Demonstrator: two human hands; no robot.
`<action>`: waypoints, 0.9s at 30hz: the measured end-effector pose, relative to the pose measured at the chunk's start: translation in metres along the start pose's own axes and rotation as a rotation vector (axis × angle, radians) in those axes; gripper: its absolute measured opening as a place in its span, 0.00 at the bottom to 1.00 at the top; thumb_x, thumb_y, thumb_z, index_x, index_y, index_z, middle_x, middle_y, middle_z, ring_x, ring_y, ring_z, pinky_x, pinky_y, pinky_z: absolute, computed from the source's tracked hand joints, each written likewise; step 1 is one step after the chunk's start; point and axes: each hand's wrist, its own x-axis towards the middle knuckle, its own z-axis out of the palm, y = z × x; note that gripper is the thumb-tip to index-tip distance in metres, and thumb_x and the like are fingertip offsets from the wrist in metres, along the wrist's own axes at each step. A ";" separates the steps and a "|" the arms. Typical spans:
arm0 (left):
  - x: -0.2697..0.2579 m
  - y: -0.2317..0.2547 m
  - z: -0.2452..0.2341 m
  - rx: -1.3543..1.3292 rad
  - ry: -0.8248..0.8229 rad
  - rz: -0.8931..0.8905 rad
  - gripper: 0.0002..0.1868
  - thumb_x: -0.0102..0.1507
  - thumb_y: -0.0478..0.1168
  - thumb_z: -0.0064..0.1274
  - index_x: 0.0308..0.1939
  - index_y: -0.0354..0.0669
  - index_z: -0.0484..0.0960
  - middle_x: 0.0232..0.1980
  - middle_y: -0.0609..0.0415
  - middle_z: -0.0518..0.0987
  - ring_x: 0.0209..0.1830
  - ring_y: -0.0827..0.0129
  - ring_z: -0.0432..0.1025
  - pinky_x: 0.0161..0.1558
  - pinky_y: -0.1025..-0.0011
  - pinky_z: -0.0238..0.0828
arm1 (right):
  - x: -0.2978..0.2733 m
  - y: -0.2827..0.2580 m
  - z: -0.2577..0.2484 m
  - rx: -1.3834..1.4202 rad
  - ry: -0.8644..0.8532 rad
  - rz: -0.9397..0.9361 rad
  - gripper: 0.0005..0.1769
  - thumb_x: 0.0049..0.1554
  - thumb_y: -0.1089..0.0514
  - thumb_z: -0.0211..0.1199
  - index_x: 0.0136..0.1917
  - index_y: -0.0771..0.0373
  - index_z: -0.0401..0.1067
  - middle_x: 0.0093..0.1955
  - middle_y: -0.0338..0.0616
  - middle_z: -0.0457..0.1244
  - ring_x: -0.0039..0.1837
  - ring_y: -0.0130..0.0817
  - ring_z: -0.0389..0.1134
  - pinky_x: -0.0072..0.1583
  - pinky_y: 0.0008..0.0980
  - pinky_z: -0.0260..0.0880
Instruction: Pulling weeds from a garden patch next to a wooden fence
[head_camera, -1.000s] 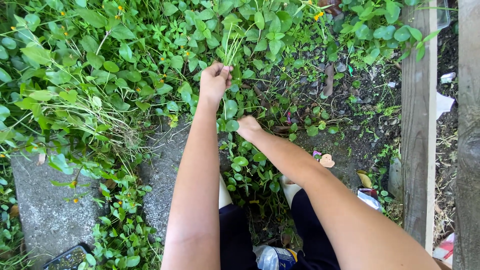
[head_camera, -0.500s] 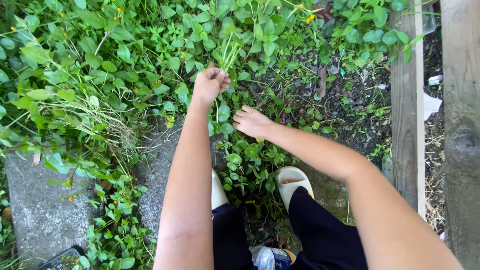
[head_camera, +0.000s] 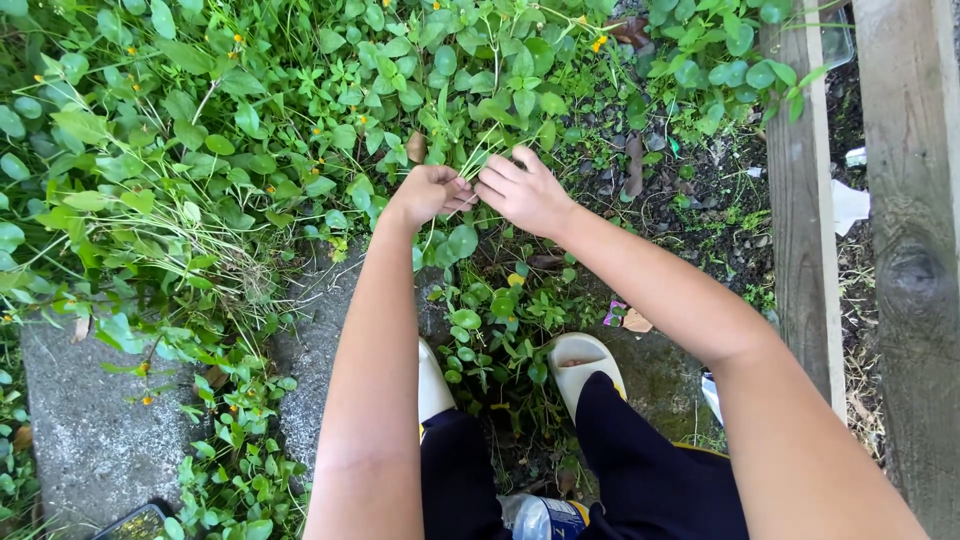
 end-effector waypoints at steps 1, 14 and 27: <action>0.002 0.000 0.001 -0.027 -0.010 0.007 0.15 0.72 0.41 0.47 0.55 0.33 0.78 0.48 0.43 0.85 0.44 0.63 0.83 0.48 0.67 0.80 | 0.004 0.004 0.003 -0.009 0.084 -0.001 0.01 0.61 0.59 0.63 0.48 0.52 0.74 0.46 0.35 0.62 0.59 0.34 0.61 0.63 0.39 0.56; 0.033 -0.037 -0.026 0.126 0.385 0.048 0.09 0.70 0.43 0.50 0.44 0.49 0.86 0.29 0.61 0.81 0.22 0.78 0.76 0.29 0.81 0.83 | -0.040 -0.093 0.053 0.296 -0.078 -0.268 0.02 0.60 0.58 0.63 0.44 0.51 0.74 0.41 0.35 0.60 0.46 0.28 0.60 0.52 0.30 0.64; 0.000 0.024 -0.001 0.096 0.411 0.111 0.11 0.69 0.38 0.49 0.39 0.41 0.87 0.41 0.53 0.81 0.26 0.74 0.74 0.33 0.74 0.74 | -0.068 -0.134 0.131 0.128 -0.358 -0.463 0.04 0.44 0.67 0.70 0.36 0.62 0.81 0.38 0.52 0.70 0.46 0.50 0.68 0.65 0.54 0.60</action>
